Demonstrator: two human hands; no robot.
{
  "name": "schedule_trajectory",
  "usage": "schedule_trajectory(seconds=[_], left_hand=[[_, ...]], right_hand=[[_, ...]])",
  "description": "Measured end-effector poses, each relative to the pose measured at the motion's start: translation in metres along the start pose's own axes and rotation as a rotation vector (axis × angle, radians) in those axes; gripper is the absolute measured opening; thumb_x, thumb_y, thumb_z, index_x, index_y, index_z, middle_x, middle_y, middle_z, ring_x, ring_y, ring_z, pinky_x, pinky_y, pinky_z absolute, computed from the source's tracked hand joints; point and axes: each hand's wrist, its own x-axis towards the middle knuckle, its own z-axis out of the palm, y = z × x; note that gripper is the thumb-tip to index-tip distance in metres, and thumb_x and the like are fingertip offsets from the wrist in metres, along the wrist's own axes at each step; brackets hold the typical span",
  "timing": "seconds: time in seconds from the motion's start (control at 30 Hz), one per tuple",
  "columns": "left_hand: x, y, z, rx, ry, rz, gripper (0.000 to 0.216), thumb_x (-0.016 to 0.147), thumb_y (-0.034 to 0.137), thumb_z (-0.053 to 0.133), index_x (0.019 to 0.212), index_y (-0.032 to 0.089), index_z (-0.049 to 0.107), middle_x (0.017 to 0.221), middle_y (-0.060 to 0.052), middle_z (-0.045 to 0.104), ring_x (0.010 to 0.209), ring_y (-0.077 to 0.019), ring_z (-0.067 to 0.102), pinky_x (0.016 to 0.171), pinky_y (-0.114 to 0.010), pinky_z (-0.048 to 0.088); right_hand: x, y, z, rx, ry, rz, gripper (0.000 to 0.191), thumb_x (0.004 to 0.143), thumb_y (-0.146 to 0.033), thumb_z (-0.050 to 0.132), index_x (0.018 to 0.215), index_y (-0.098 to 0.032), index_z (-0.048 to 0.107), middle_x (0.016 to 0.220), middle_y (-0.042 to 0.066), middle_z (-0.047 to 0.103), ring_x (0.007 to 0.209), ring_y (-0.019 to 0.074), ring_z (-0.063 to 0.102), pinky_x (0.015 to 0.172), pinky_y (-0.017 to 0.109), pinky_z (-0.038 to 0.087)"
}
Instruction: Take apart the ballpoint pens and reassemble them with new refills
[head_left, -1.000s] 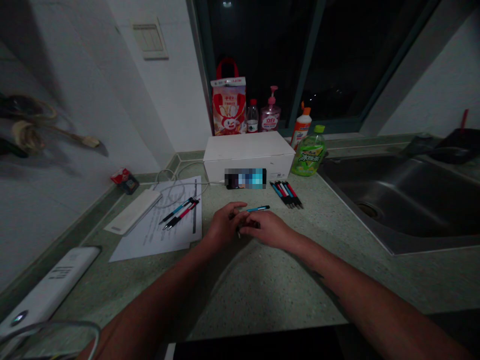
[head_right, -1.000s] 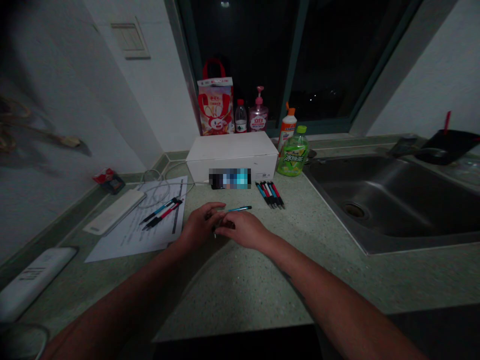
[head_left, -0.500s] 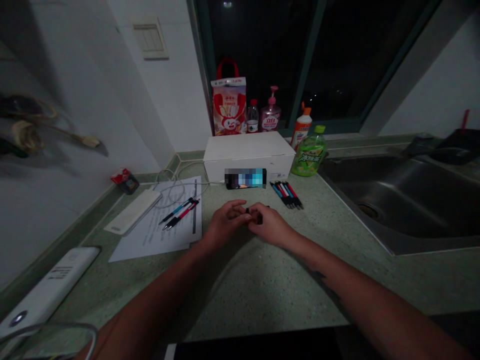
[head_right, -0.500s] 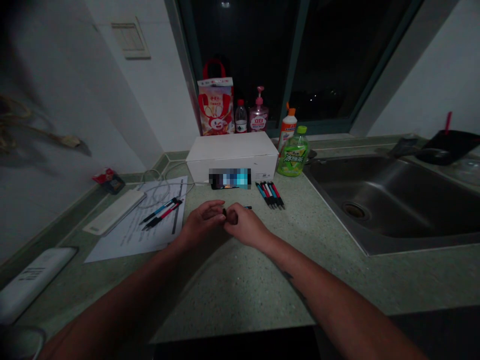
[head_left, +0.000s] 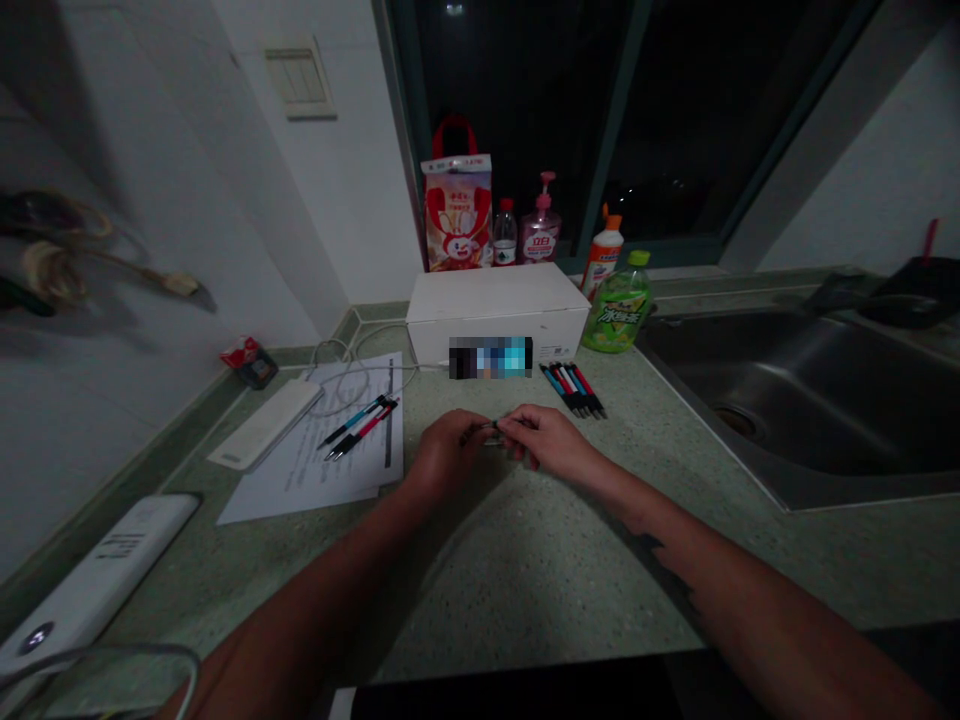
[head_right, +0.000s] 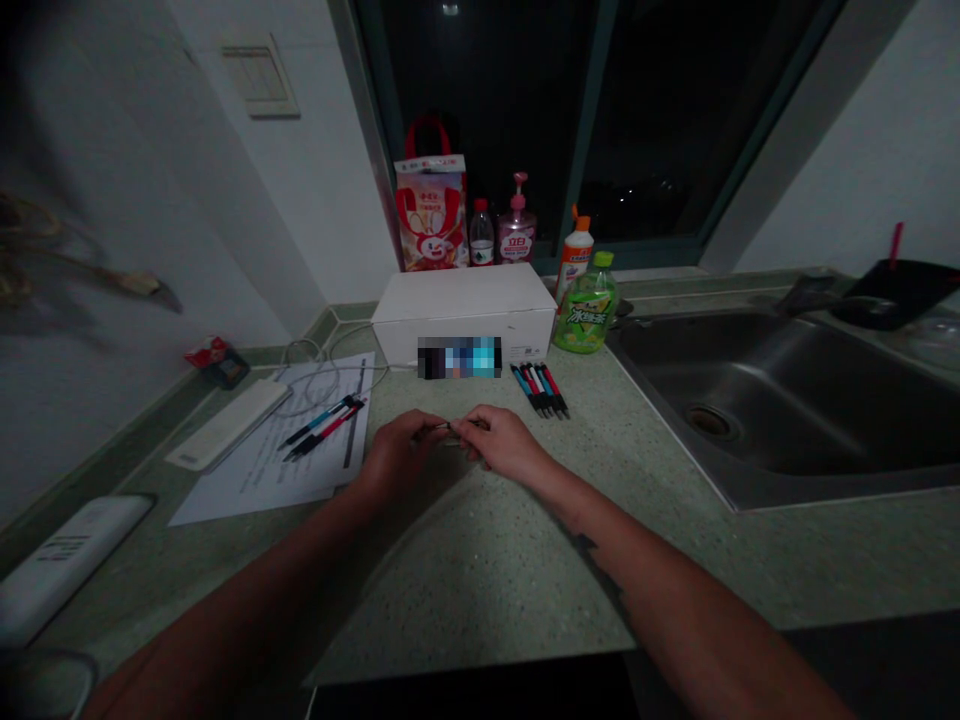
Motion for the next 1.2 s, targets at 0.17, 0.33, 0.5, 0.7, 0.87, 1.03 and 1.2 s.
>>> schedule_trajectory(seconds=[0.17, 0.33, 0.5, 0.7, 0.87, 1.03, 1.2], left_hand=[[0.0, 0.001, -0.004, 0.051, -0.047, 0.097, 0.021, 0.091, 0.028, 0.056, 0.096, 0.021, 0.075, 0.091, -0.008, 0.072, 0.086, -0.022, 0.064, 0.081, -0.037, 0.049], [0.0, 0.003, -0.003, 0.015, -0.033, 0.068, 0.024, 0.091, 0.03, 0.054, 0.089, 0.019, 0.076, 0.086, -0.009, 0.072, 0.081, -0.0229, 0.063, 0.08, -0.039, 0.049], [0.001, 0.001, -0.003, 0.029, -0.033, -0.002, 0.023, 0.09, 0.029, 0.056, 0.085, 0.017, 0.075, 0.083, -0.007, 0.071, 0.079, -0.023, 0.064, 0.077, -0.036, 0.049], [0.003, -0.004, -0.003, 0.029, -0.02, -0.015, 0.017, 0.09, 0.029, 0.06, 0.091, 0.018, 0.073, 0.087, -0.005, 0.072, 0.082, -0.0196, 0.064, 0.076, -0.032, 0.049], [0.002, -0.005, -0.003, -0.009, -0.003, -0.013, 0.015, 0.09, 0.027, 0.062, 0.093, 0.017, 0.073, 0.09, -0.006, 0.072, 0.083, -0.0195, 0.065, 0.077, -0.033, 0.049], [0.002, -0.005, -0.003, -0.012, -0.005, -0.019, 0.015, 0.09, 0.026, 0.062, 0.094, 0.017, 0.074, 0.091, -0.006, 0.072, 0.085, -0.0208, 0.066, 0.077, -0.033, 0.048], [0.002, -0.007, -0.003, 0.001, -0.013, -0.035, 0.015, 0.091, 0.028, 0.061, 0.094, 0.018, 0.073, 0.091, -0.005, 0.072, 0.084, -0.0191, 0.065, 0.078, -0.032, 0.048]], right_hand=[[0.001, 0.001, 0.001, 0.004, -0.037, 0.055, 0.035, 0.097, -0.045, 0.059, 0.079, -0.015, 0.061, 0.065, 0.002, 0.061, 0.05, 0.0117, 0.055, 0.038, 0.017, 0.036], [0.002, 0.002, 0.002, 0.009, -0.034, 0.038, 0.037, 0.1, -0.044, 0.052, 0.082, -0.013, 0.063, 0.065, 0.003, 0.061, 0.052, 0.0114, 0.056, 0.043, 0.018, 0.037], [-0.001, 0.0, 0.0, -0.111, 0.036, -0.175, 0.014, 0.094, -0.026, 0.062, 0.091, -0.014, 0.069, 0.078, 0.003, 0.068, 0.067, 0.0133, 0.061, 0.061, 0.022, 0.045], [0.0, 0.005, -0.004, -0.263, 0.072, -0.156, 0.029, 0.102, -0.037, 0.056, 0.088, -0.016, 0.069, 0.074, 0.003, 0.068, 0.065, 0.0151, 0.062, 0.064, 0.025, 0.044], [0.002, 0.008, -0.005, -0.274, 0.094, -0.235, 0.015, 0.095, -0.031, 0.066, 0.092, -0.016, 0.066, 0.082, 0.002, 0.068, 0.073, 0.0155, 0.062, 0.067, 0.024, 0.044], [0.001, 0.007, -0.005, -0.255, 0.023, -0.159, 0.031, 0.104, -0.033, 0.052, 0.083, -0.015, 0.067, 0.072, 0.002, 0.066, 0.064, 0.0143, 0.06, 0.063, 0.025, 0.043], [0.002, 0.005, -0.004, -0.256, 0.08, -0.192, 0.011, 0.093, -0.024, 0.068, 0.099, -0.015, 0.068, 0.087, 0.003, 0.069, 0.075, 0.0153, 0.062, 0.067, 0.024, 0.044]])
